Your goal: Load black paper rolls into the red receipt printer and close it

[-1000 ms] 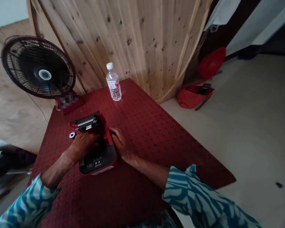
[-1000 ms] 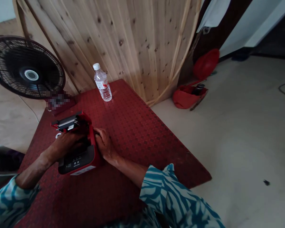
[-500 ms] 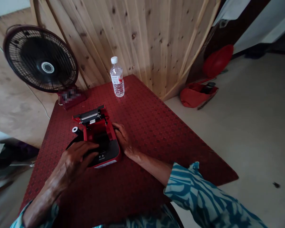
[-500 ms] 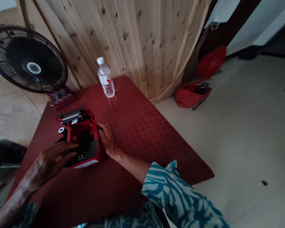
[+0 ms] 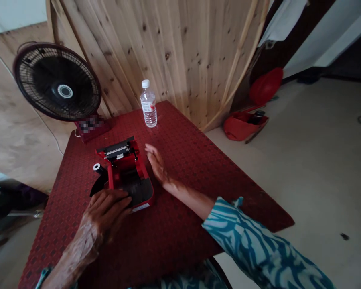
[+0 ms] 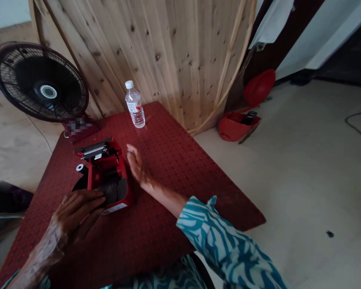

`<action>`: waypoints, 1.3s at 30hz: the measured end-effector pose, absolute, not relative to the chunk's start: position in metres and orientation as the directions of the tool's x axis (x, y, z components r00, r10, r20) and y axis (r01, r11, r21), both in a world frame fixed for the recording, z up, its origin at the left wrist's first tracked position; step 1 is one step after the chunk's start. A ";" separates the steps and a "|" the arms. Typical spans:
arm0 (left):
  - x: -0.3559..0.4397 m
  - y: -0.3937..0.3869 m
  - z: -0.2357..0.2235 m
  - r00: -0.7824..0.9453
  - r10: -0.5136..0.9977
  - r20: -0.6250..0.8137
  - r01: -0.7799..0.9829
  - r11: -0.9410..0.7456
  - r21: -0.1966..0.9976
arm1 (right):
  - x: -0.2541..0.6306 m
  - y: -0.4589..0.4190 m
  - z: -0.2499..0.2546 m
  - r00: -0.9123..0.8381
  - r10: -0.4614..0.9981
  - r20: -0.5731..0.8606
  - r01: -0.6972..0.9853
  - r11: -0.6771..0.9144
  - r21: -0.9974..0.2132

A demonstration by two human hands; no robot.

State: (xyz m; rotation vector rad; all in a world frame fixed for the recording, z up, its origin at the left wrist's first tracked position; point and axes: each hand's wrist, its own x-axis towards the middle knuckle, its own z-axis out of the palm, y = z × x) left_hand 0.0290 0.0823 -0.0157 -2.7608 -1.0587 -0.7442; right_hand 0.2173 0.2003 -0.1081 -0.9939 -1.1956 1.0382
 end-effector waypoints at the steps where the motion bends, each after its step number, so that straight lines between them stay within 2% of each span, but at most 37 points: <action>1: 0.028 0.082 -0.016 0.636 0.600 0.485 0.652 -0.754 0.077 | 0.216 0.211 -0.098 0.071 0.960 0.271 -0.074 0.276 -0.958; 3: 0.027 0.082 -0.018 0.630 0.600 0.494 0.660 -0.749 0.068 | 0.214 0.228 -0.078 -0.016 0.931 0.363 -0.015 0.363 -0.932; 6: 0.026 0.080 -0.022 0.621 0.614 0.488 0.675 -0.735 0.065 | 0.214 0.235 -0.060 -0.048 0.924 0.380 0.005 0.381 -0.925; 12: 0.025 0.074 -0.026 0.592 0.653 0.472 0.669 -0.725 0.165 | 0.225 0.191 -0.081 -0.038 0.924 0.381 -0.020 0.380 -0.925; 14: 0.021 0.076 -0.025 0.529 0.692 0.491 0.671 -0.696 0.256 | 0.227 0.178 -0.091 -0.018 0.934 0.356 -0.046 0.355 -0.934; 17: 0.011 0.089 -0.026 0.236 0.833 0.501 0.744 -0.486 0.458 | 0.226 0.171 -0.100 -0.010 0.948 0.319 -0.083 0.317 -0.945; 20: 0.003 0.111 -0.032 -0.017 0.934 0.357 0.699 -0.244 0.672 | 0.222 0.173 -0.105 0.003 0.949 0.315 -0.092 0.314 -0.945; 23: 0.001 0.128 -0.040 -0.071 0.986 0.151 0.549 -0.088 0.831 | 0.220 0.176 -0.108 0.018 0.954 0.299 -0.108 0.299 -0.948; 26: 0.005 0.131 -0.044 -0.095 0.995 0.007 0.363 0.028 0.931 | 0.221 0.176 -0.110 -0.008 0.964 0.266 -0.146 0.262 -0.954; 29: 0.009 0.128 -0.044 -0.124 0.990 -0.070 0.230 0.098 0.968 | 0.222 0.173 -0.109 -0.053 0.966 0.253 -0.150 0.242 -0.959; 36: 0.013 0.123 -0.053 -0.162 0.980 -0.117 0.142 0.140 0.980 | 0.223 0.168 -0.113 -0.035 0.964 0.265 -0.095 0.261 -0.961; 39: 0.008 0.116 -0.054 -0.099 0.980 -0.170 0.103 0.180 0.978 | 0.222 0.168 -0.120 -0.021 0.972 0.234 -0.111 0.231 -0.967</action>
